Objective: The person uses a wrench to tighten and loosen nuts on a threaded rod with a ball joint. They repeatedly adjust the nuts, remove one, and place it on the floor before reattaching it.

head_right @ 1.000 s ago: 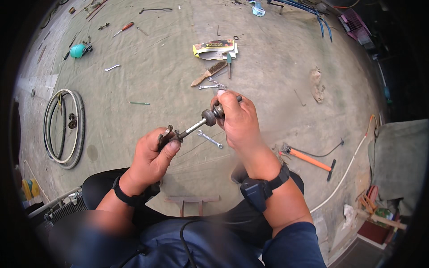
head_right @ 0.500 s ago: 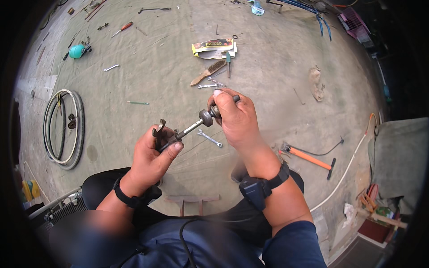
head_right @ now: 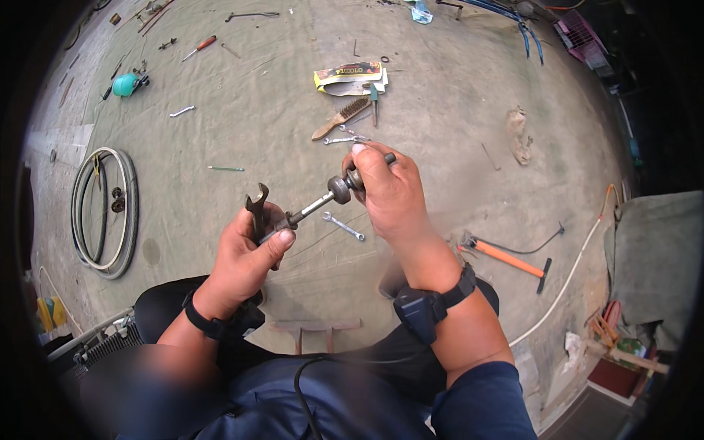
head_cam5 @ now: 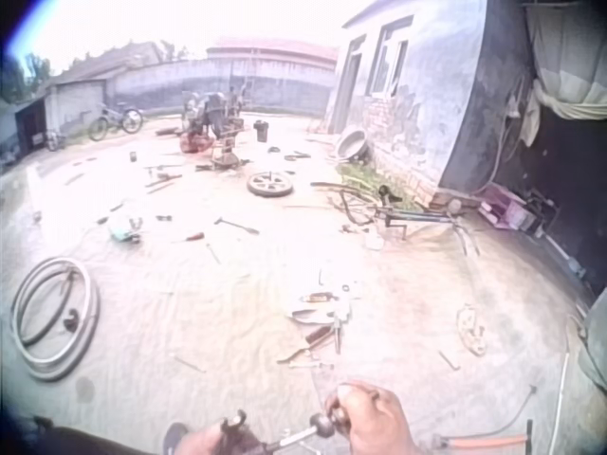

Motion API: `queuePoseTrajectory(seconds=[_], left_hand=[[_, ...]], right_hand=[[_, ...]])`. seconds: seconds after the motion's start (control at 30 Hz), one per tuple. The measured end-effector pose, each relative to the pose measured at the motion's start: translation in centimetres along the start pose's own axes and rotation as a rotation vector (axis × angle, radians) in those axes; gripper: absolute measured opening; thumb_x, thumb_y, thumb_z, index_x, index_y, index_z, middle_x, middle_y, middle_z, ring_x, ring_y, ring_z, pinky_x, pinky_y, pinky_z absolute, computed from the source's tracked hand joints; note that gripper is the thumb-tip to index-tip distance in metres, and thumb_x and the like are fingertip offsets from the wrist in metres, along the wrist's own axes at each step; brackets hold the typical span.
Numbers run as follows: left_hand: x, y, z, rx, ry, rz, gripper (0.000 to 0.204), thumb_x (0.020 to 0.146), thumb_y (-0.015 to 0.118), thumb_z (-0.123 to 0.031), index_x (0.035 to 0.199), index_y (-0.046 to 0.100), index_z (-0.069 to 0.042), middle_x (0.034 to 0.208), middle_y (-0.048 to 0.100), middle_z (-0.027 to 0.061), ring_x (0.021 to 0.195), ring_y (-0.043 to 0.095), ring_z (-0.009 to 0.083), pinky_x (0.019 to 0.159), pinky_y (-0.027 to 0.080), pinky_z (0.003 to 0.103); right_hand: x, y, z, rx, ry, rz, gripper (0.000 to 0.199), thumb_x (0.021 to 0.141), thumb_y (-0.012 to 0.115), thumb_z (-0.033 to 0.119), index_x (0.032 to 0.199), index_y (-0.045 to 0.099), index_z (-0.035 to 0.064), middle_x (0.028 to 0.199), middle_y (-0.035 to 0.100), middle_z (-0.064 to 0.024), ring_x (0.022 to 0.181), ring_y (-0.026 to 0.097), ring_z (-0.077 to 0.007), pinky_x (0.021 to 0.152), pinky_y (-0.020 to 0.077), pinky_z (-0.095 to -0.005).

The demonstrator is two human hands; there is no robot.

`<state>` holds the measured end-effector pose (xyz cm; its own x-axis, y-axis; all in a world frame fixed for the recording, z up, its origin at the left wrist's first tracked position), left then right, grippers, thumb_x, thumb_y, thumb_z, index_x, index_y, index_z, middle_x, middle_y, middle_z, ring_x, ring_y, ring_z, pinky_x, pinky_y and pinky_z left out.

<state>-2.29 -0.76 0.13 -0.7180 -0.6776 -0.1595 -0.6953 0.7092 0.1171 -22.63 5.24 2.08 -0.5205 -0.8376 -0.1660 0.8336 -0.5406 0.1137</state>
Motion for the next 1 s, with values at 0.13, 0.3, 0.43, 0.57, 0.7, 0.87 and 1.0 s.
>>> queuePoseTrajectory(seconds=[0.13, 0.3, 0.43, 0.57, 0.7, 0.87, 1.0], left_hand=[[0.0, -0.4, 0.4, -0.091, -0.167, 0.06, 0.021, 0.098, 0.062, -0.023, 0.1, 0.057, -0.002, 0.078, 0.058, 0.0006, 0.058, 0.049, 0.0055, 0.052, 0.041, 0.022], [0.0, -0.4, 0.7, -0.262, -0.351, 0.138, 0.021, 0.1, 0.059, -0.025, 0.098, 0.055, -0.004, 0.08, 0.061, 0.0046, 0.057, 0.049, 0.0065, 0.05, 0.041, 0.023], [-0.1, 0.1, -0.1, -0.036, -0.125, 0.038, 0.023, 0.101, 0.056, -0.026, 0.098, 0.054, -0.004, 0.085, 0.062, 0.0052, 0.058, 0.05, 0.0067, 0.049, 0.041, 0.023], [0.0, -0.2, 0.9, -0.087, -0.139, 0.07, 0.025, 0.101, 0.056, -0.028, 0.104, 0.053, -0.003, 0.088, 0.063, 0.0062, 0.058, 0.05, 0.0066, 0.05, 0.041, 0.022], [0.1, -0.4, 0.5, -0.213, -0.37, 0.159, 0.026, 0.1, 0.058, -0.029, 0.106, 0.052, -0.004, 0.086, 0.061, 0.005, 0.058, 0.05, 0.0062, 0.05, 0.041, 0.022], [-0.1, 0.2, -0.1, -0.073, -0.119, 0.024, 0.028, 0.1, 0.057, -0.031, 0.106, 0.055, -0.003, 0.085, 0.063, 0.0038, 0.059, 0.05, 0.0061, 0.052, 0.041, 0.022], [0.1, -0.4, 0.5, -0.104, -0.143, 0.095, 0.028, 0.099, 0.06, -0.028, 0.109, 0.055, -0.003, 0.086, 0.063, 0.003, 0.062, 0.05, 0.0059, 0.053, 0.041, 0.022]], right_hand=[[-0.1, 0.1, 0.1, 0.015, -0.017, -0.001, 0.036, 0.093, 0.052, 0.033, 0.076, 0.059, 0.0029, 0.06, 0.05, -0.0003, 0.049, 0.039, -0.0072, 0.044, 0.0302, -0.0239], [0.0, -0.2, -0.2, 0.034, 0.005, -0.009, 0.035, 0.093, 0.052, 0.032, 0.077, 0.059, 0.0024, 0.06, 0.049, -0.0003, 0.049, 0.039, -0.0076, 0.045, 0.0305, -0.0241], [0.2, -0.2, -0.1, 0.019, 0.0, -0.015, 0.034, 0.094, 0.052, 0.032, 0.077, 0.059, 0.0022, 0.06, 0.049, -0.0005, 0.05, 0.039, -0.0077, 0.045, 0.0307, -0.0241], [0.1, -0.2, -0.1, 0.046, 0.0, 0.001, 0.034, 0.094, 0.052, 0.032, 0.078, 0.06, 0.0024, 0.061, 0.05, -0.0005, 0.05, 0.04, -0.0076, 0.045, 0.0309, -0.0242], [0.1, -0.2, -0.1, 0.047, 0.002, 0.011, 0.034, 0.094, 0.052, 0.032, 0.078, 0.06, 0.0027, 0.061, 0.05, -0.0005, 0.05, 0.04, -0.0074, 0.045, 0.0311, -0.0243], [0.2, -0.2, -0.2, 0.033, 0.005, -0.007, 0.035, 0.094, 0.052, 0.032, 0.077, 0.06, 0.0029, 0.06, 0.049, -0.0003, 0.05, 0.039, -0.0073, 0.045, 0.031, -0.0242], [0.2, -0.1, -0.1, 0.043, 0.003, -0.013, 0.035, 0.094, 0.052, 0.032, 0.077, 0.06, 0.0029, 0.06, 0.049, -0.0001, 0.05, 0.039, -0.0073, 0.045, 0.0309, -0.0242]])
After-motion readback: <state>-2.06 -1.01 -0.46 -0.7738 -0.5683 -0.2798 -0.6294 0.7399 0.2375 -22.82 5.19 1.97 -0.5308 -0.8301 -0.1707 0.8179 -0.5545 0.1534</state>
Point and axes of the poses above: each hand's wrist, its own x-axis towards the middle knuckle, its own y-axis out of the palm, z = x × y, the point moved 3 cm from there along x, towards the middle knuckle
